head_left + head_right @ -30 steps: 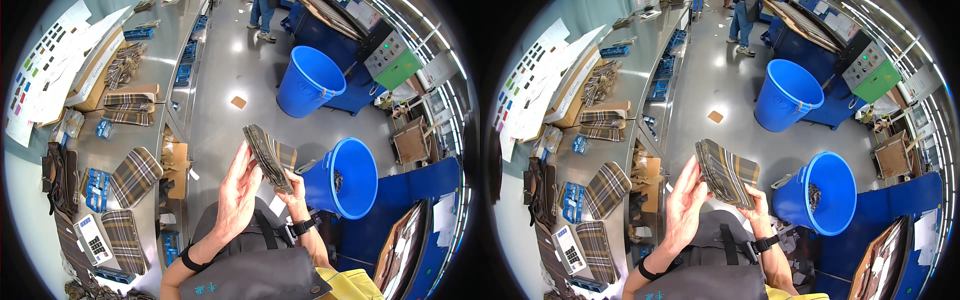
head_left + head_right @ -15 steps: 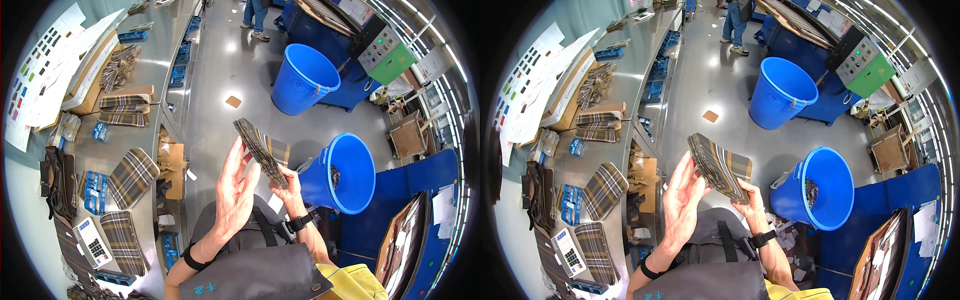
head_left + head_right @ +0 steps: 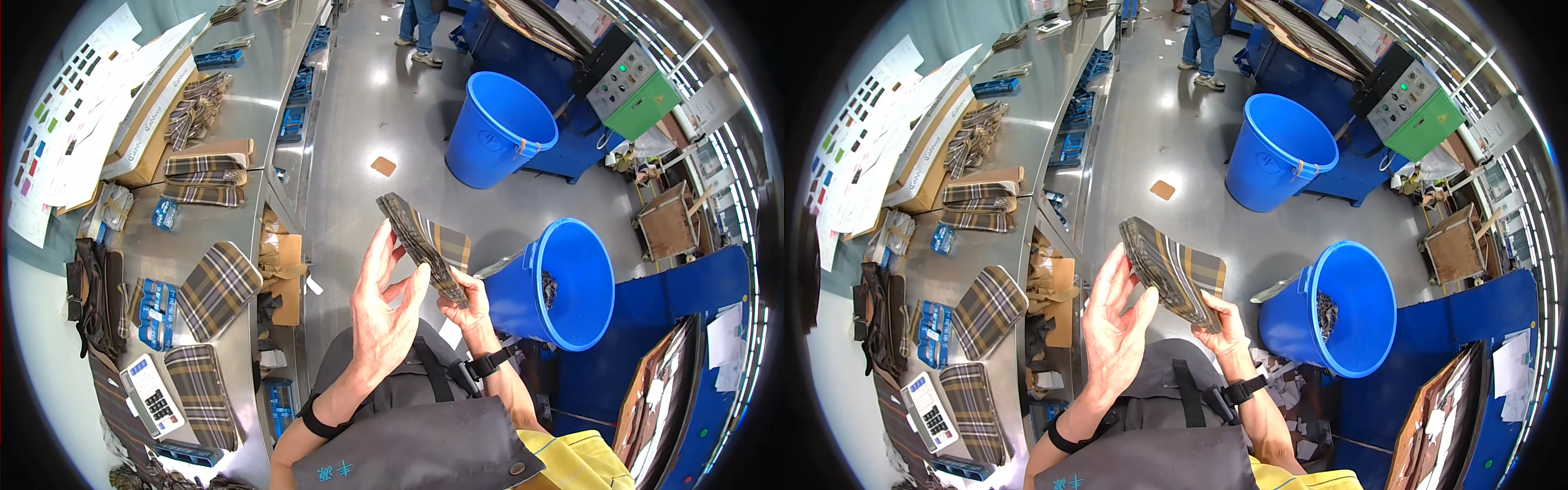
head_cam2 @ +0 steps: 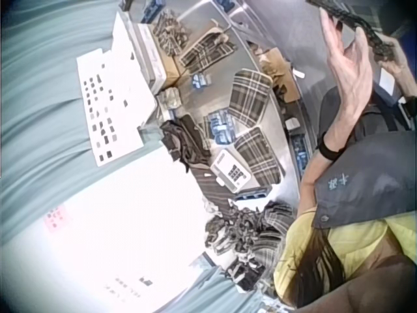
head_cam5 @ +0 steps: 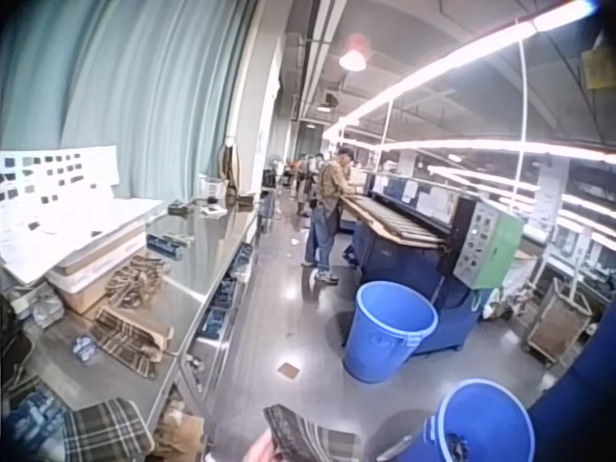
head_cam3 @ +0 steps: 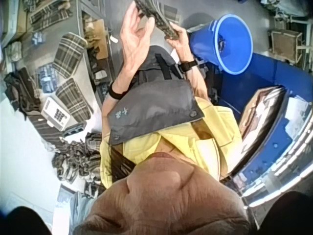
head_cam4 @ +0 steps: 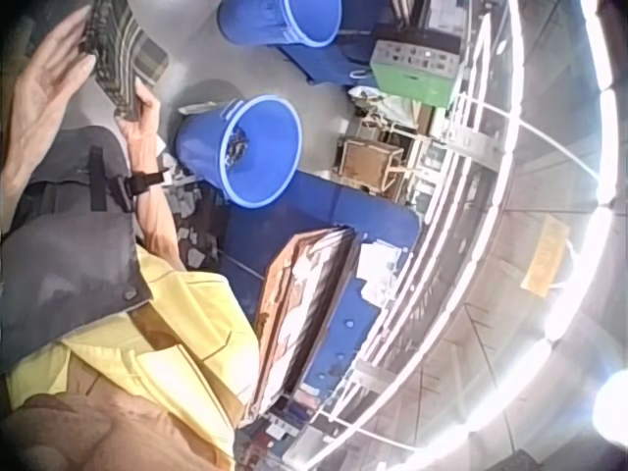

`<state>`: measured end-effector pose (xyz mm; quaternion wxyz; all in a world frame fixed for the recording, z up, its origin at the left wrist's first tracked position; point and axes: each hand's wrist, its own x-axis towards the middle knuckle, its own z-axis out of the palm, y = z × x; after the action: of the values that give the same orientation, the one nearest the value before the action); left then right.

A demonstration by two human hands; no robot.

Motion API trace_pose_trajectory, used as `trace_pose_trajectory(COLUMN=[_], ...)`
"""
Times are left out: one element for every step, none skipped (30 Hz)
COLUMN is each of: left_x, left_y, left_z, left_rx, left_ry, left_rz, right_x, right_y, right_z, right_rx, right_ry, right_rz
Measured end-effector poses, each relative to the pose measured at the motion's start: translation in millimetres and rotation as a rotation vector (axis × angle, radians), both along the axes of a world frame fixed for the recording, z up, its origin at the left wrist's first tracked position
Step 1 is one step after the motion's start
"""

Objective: The person uses a blue plastic template to align and cut plaid fabric pieces on a wooden workbench. They then fold the cut fabric pieces into small pouches and stack them on a metal table. The process involves repetitive cutting, folding, and stacking of the fabric items.

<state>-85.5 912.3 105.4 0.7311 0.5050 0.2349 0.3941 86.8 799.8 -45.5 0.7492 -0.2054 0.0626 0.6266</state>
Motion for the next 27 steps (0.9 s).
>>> trace_pose_trajectory(left_x=[0, 0, 0, 0, 0, 0, 0, 0, 0, 0, 0, 0, 1, 2, 2, 3, 4, 3, 3, 4, 4, 1, 2, 0, -4, -8, -17], left_y=[0, 0, 0, 0, 1, 3, 3, 4, 4, 4, 4, 4, 4, 4, 4, 4, 4, 4, 5, 4, 4, 5, 4, 4, 4, 7, 10], left_z=[0, 0, 0, 0, 0, -1, -2, -3, -3, -3, -2, -1, -1, -1, -3, -3, -2, -1, 0, -1, -3, -4, -3, -3, -6, -12, -15], left_rx=[0.001, 0.008, 0.014, 0.021, 0.036, 0.052, 0.068, 0.071, 0.074, 0.077, 0.076, 0.075, 0.075, 0.08, 0.085, 0.09, 0.081, 0.071, 0.061, 0.058, 0.056, 0.062, 0.038, 0.035, 0.031, 0.002, 0.039], left_ry=[0.004, 0.013, 0.023, 0.032, 0.046, 0.06, 0.074, 0.071, 0.067, 0.064, 0.066, 0.069, 0.073, 0.072, 0.072, 0.071, 0.075, 0.081, 0.086, 0.07, 0.058, 0.06, 0.047, 0.053, 0.066, 0.094, 0.165], left_rz=[0.004, 0.01, 0.015, 0.021, 0.023, 0.025, 0.027, 0.032, 0.036, 0.04, 0.035, 0.032, 0.028, 0.031, 0.034, 0.036, 0.033, 0.03, 0.028, 0.028, 0.036, 0.059, 0.049, 0.038, 0.039, 0.026, 0.053], right_x=[-1, -1, -1, -2, -2, -3, -5, -6, -6, -4, -4, -4, -4, -4, -4, -3, -2, -3, -3, -2, -2, -3, -2, -3, -3, 1, 6], right_y=[0, 1, 0, 0, 0, 1, 2, 3, 2, 1, 0, 1, 1, 2, 2, 1, 1, 2, 3, 4, 4, 3, 1, 2, 4, 1, -2], right_z=[1, 2, 2, 1, 1, 2, 5, 7, 5, 3, 2, 2, 4, 5, 5, 5, 5, 6, 7, 9, 9, 6, 3, 0, -3, -3, -3], right_rx=[0.003, 0.006, 0.002, -0.003, -0.008, -0.017, -0.026, -0.036, -0.023, -0.01, 0.003, 0.014, 0.026, 0.037, 0.015, -0.006, -0.028, -0.036, -0.043, -0.051, -0.118, -0.176, -0.235, -0.262, -0.287, -0.273, -0.255], right_ry=[0.001, 0.003, 0.001, -0.001, -0.003, -0.002, 0.0, 0.001, 0.009, 0.016, 0.024, 0.015, 0.006, -0.003, -0.007, -0.011, -0.016, -0.028, -0.042, -0.056, -0.098, -0.129, -0.162, -0.191, -0.215, -0.2, -0.189], right_rz=[0.0, 0.001, 0.001, 0.002, 0.003, -0.002, -0.007, -0.012, -0.012, -0.012, -0.012, -0.005, 0.002, 0.009, -0.003, -0.015, -0.025, -0.023, -0.019, -0.012, -0.051, -0.075, -0.095, -0.13, -0.152, -0.119, -0.092])
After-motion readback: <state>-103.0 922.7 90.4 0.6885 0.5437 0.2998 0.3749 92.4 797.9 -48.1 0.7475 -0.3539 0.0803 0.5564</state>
